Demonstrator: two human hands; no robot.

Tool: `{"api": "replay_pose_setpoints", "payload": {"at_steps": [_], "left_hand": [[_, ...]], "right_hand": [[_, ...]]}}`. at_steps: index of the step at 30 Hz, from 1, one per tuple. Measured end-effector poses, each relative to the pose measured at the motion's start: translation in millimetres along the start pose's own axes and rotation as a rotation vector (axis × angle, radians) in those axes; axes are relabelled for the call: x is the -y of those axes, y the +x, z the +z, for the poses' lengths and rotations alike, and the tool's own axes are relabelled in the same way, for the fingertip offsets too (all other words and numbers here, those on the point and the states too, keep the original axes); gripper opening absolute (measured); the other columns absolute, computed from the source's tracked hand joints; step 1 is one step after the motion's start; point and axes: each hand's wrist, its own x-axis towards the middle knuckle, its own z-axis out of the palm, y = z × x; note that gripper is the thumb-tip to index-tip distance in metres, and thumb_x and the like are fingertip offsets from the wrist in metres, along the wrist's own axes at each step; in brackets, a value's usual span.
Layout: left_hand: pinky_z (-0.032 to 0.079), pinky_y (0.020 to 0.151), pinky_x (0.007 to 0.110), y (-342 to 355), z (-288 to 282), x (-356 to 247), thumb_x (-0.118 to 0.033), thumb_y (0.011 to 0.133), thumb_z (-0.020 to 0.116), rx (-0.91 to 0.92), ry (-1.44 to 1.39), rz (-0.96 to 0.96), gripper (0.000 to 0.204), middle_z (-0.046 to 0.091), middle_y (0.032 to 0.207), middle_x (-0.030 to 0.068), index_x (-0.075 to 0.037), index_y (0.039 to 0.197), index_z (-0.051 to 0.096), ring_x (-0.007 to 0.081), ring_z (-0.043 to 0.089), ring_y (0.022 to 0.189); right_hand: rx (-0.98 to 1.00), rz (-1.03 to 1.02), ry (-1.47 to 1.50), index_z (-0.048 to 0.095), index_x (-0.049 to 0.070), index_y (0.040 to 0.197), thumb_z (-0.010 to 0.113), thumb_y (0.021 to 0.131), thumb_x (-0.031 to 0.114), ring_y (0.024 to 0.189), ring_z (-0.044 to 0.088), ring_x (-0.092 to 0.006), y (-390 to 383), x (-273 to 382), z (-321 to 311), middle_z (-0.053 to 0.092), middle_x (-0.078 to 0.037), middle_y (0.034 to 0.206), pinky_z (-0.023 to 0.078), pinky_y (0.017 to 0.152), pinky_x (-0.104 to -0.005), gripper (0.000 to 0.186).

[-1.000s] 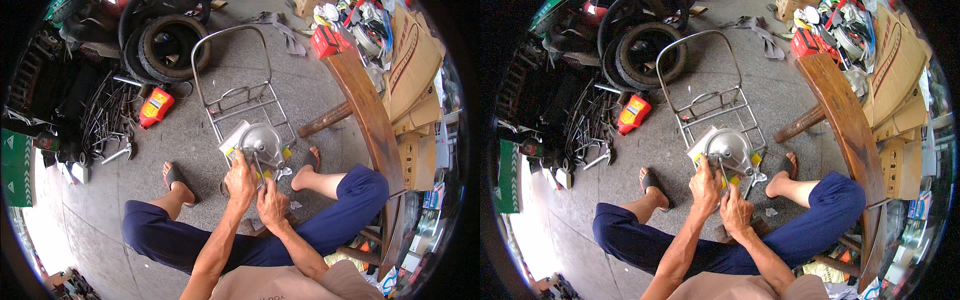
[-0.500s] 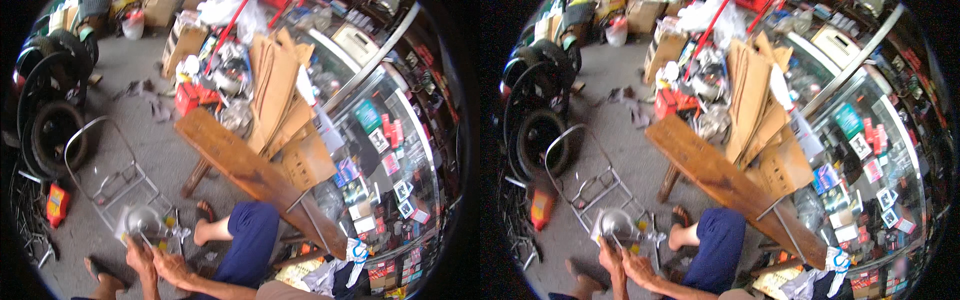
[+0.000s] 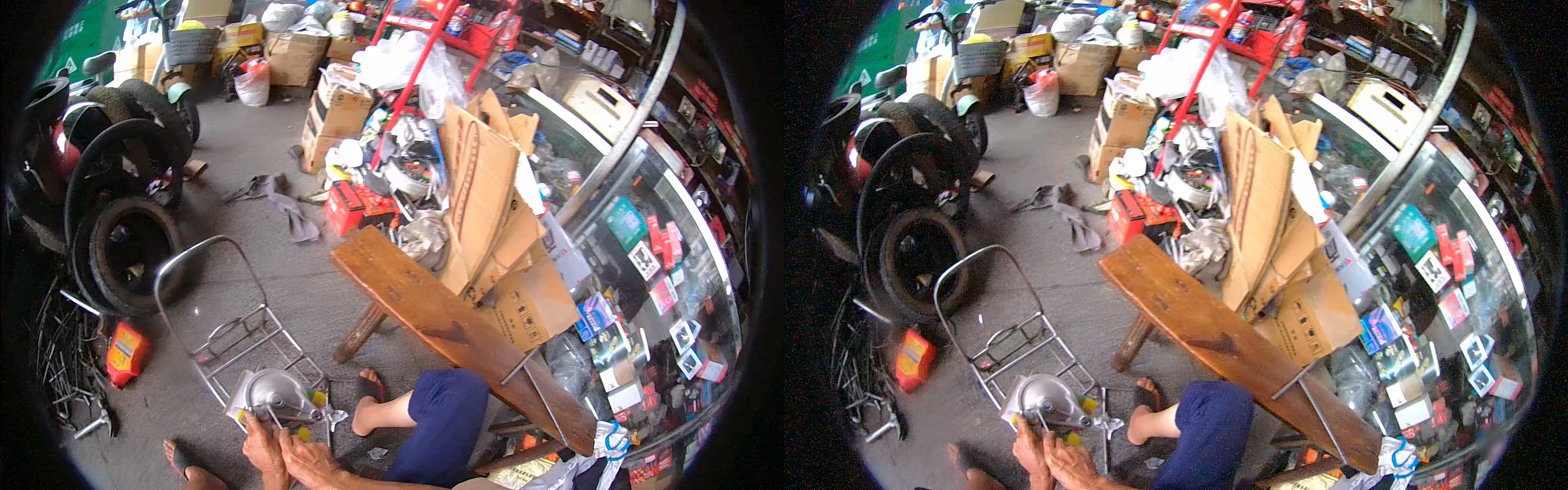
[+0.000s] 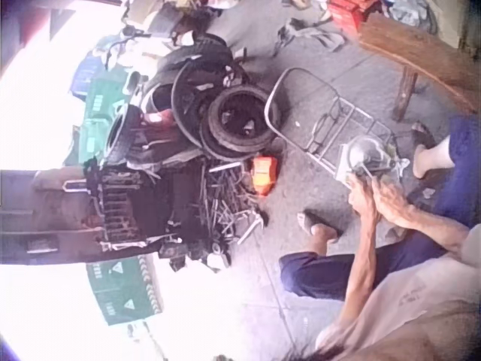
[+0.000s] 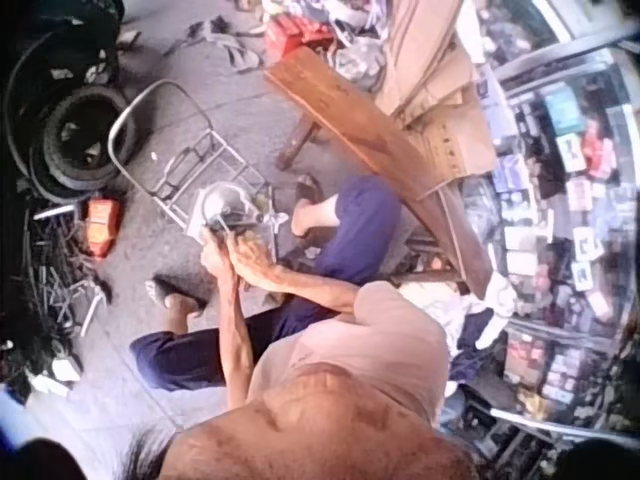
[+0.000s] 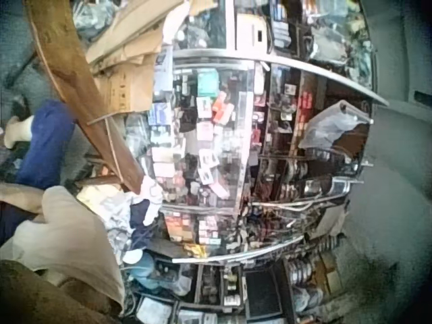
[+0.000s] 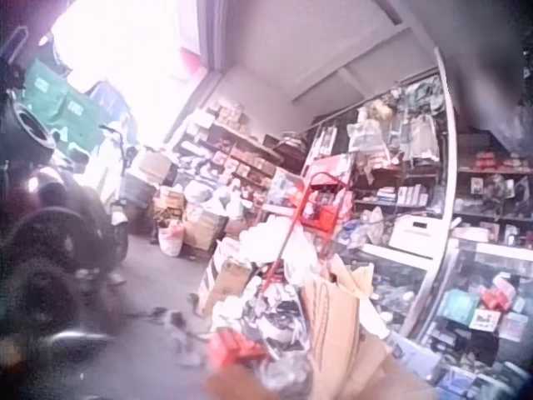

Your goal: The person disassembles a circular mechanical component, likely a clutch assembly, using a wrench and screwdriver. They remove a cover, loosen bolts, extract internal parts, and reassemble the unit on a metal stand in a cluttered workshop.

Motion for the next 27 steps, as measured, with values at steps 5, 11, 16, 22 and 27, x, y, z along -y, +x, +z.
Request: {"api": "replay_pose_setpoints", "payload": {"at_steps": [5, 11, 16, 22, 27], "left_hand": [[0.054, 0.058, 0.043, 10.9, -28.4, -21.5, -0.024, 0.077, 0.071, 0.014, -0.021, -0.057, 0.064, 0.068, 0.090, 0.0166, 0.001, 0.130, 0.046, 0.0345, 0.067, 0.067], [0.052, 0.054, 0.045, 10.9, -32.1, -23.6, -0.026, 0.080, 0.067, 0.094, -0.016, 0.017, 0.063, 0.065, 0.084, 0.0193, 0.004, 0.129, 0.041, 0.0349, 0.065, 0.061], [0.052, 0.058, 0.045, 16.3, -47.0, -22.1, -0.023, 0.079, 0.067, 0.149, 0.002, -0.018, 0.067, 0.062, 0.087, 0.0198, 0.006, 0.133, 0.039, 0.0358, 0.065, 0.066], [0.052, 0.057, 0.045, 19.5, -35.2, -19.6, -0.023, 0.078, 0.067, 0.139, -0.024, -0.026, 0.067, 0.062, 0.085, 0.0187, 0.007, 0.133, 0.041, 0.0344, 0.064, 0.064], [0.052, 0.056, 0.044, 20.4, -34.8, -20.0, -0.023, 0.078, 0.068, 0.172, -0.011, -0.054, 0.069, 0.062, 0.087, 0.0192, 0.006, 0.134, 0.040, 0.0349, 0.064, 0.063]], "right_hand": [[-0.102, -0.153, -0.090, 0.052, -0.010, 0.117, 0.053, 0.083, 0.012, 0.053, 0.065, -0.0260, 8.5, 6.5, -48.6, 0.064, -0.017, 0.074, 0.050, 0.043, -0.0370, 0.041], [-0.060, -0.179, -0.088, 0.054, -0.013, 0.115, 0.056, 0.083, 0.011, 0.056, 0.065, -0.0302, 7.4, -1.3, -39.3, 0.064, -0.018, 0.079, 0.051, 0.050, -0.0401, 0.039], [0.080, -0.142, -0.001, 0.055, -0.013, 0.113, 0.057, 0.083, 0.008, 0.057, 0.064, -0.0340, 20.4, 14.5, -62.1, 0.065, -0.021, 0.079, 0.050, 0.051, -0.0417, 0.037], [0.112, -0.171, -0.066, 0.056, -0.010, 0.116, 0.059, 0.081, 0.013, 0.058, 0.066, -0.0291, 30.5, 4.2, -60.4, 0.065, -0.016, 0.080, 0.051, 0.051, -0.0404, 0.042], [0.122, -0.187, -0.080, 0.058, -0.010, 0.113, 0.058, 0.082, 0.014, 0.060, 0.066, -0.0313, 34.4, 4.3, -63.7, 0.066, -0.017, 0.080, 0.052, 0.054, -0.0414, 0.040]]}}
